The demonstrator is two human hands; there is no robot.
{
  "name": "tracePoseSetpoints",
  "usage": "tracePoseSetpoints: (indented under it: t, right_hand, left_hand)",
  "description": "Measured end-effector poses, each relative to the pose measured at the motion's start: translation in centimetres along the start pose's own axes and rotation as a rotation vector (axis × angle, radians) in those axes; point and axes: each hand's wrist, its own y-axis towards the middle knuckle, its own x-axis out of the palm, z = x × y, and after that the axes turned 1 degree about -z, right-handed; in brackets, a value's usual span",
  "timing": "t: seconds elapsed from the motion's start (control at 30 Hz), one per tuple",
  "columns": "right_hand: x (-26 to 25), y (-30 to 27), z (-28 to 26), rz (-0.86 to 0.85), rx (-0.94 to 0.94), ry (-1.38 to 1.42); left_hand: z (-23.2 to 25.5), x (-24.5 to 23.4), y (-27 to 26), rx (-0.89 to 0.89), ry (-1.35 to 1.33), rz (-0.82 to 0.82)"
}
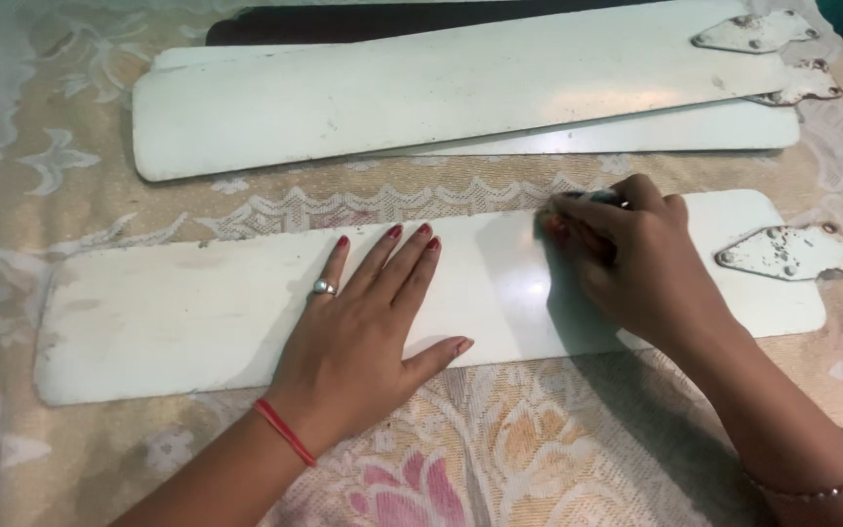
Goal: The person wipes a white rectangular panel with a multicolored cloth, moving the cloth back and forth across the surface. They flip the panel over and continue wiping the other side, then return to the first side to finish cleaning.
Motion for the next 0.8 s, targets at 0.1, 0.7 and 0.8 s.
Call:
tracePoseSetpoints:
  t: [0.1, 0.7, 0.8]
  right_hand:
    - [0.0, 0.4, -0.2, 0.075, -0.002, -0.089]
    - [1.6, -0.3, -2.8, -0.03, -0.156, -0.004]
    - [1.3, -0.5, -3.1, -0.033, -0.2, 0.017]
  left_hand:
    - [0.1, 0.0, 0.0, 0.024, 0.021, 0.033]
    - [0.1, 0.6, 0.0, -0.005, 0.027, 0.089]
    - [0.2, 0.7, -0.1, -0.004, 0.019, 0.107]
